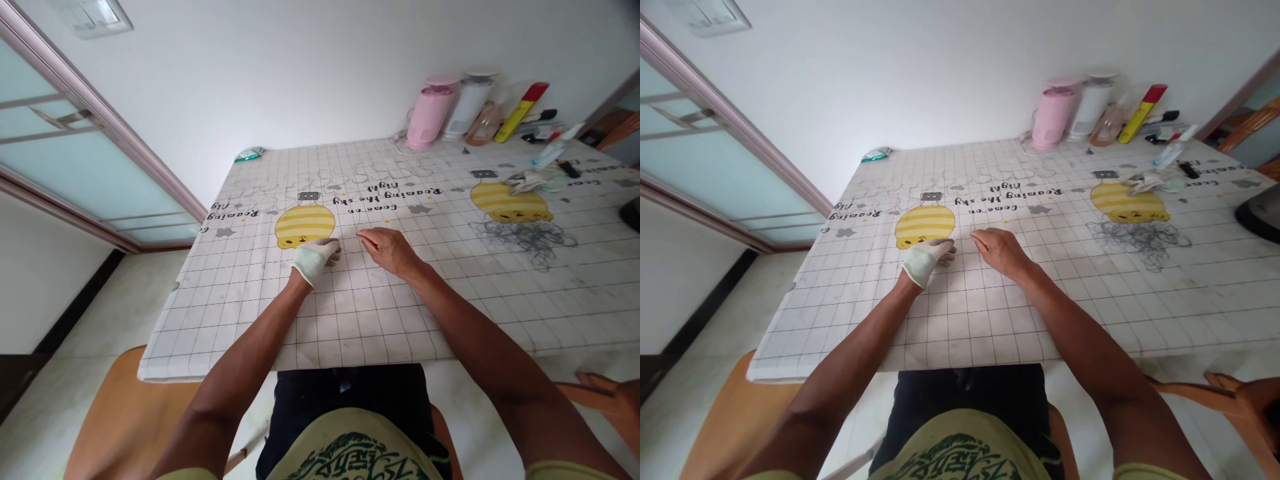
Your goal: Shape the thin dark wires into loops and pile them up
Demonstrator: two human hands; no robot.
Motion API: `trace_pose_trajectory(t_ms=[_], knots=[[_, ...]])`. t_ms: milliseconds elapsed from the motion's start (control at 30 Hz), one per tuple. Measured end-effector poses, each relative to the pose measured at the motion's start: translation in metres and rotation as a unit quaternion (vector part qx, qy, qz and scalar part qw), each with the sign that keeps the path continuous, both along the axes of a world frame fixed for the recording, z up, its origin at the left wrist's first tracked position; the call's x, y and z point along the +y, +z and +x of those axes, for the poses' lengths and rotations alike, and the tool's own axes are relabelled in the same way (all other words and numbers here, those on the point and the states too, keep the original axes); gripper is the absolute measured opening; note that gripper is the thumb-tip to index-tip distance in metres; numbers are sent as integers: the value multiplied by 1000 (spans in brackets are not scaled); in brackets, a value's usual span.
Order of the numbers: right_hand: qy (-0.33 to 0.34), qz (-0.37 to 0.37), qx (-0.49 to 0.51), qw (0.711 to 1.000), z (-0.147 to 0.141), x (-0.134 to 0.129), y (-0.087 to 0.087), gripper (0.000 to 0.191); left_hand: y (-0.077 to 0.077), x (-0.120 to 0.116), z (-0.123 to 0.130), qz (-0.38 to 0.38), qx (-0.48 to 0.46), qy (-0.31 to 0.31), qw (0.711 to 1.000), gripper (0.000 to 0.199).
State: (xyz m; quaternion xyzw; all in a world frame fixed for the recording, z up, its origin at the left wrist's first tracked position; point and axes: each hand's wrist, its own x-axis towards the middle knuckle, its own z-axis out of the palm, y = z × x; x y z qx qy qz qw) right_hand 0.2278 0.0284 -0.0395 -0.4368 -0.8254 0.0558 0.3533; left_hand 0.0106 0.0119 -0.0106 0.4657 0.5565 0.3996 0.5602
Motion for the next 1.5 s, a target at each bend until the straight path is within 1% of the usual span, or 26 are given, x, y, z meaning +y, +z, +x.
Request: trace_pose_trajectory(t_ms=[100,200,267,333,433,500,567,700,833,900,967,1067,1233,1300,1400,1500], knots=[[8,-32,0,999,2,-1,2,26,3,4,-8,44,55,-9,997,20],[27,-48,-5,998,2,-4,5,26,4,8,-14,86,95,2,992,27],[60,-47,-10,997,-1,-7,7,28,4,10,-15,87,81,-7,993,31],[96,-45,-15,994,-5,-10,9,29,3,11,-13,71,47,-34,996,34],[134,-41,-27,990,-11,-15,11,30,0,11,-9,57,17,-61,996,30],[153,-42,-31,987,-15,-17,13,30,-2,11,-8,57,10,-53,997,24],[160,-50,-13,986,-17,-18,13,28,-3,13,-8,54,1,-33,998,22],[144,-73,47,986,-19,-19,13,22,-1,13,-11,42,-7,-17,999,21],[140,-73,28,987,-22,-19,12,23,-1,11,-10,45,-3,-41,998,19],[137,-82,33,987,-23,-20,11,22,-2,11,-8,42,-9,-39,998,16],[121,-98,52,986,-24,-20,10,20,-4,12,-7,40,-27,-19,999,15],[82,-129,79,985,-27,-21,6,22,-3,15,-8,42,-50,8,998,17],[37,-142,103,984,-38,-22,-2,19,-3,20,-11,33,-60,0,998,23],[11,-174,139,975,-44,-23,-4,16,-5,21,-11,37,-70,3,997,22],[-27,-242,204,948,-51,-24,-5,17,-8,22,-12,40,-89,16,995,18],[-40,-271,224,935,-55,-24,-3,17,-8,21,-11,33,-82,22,996,16]])
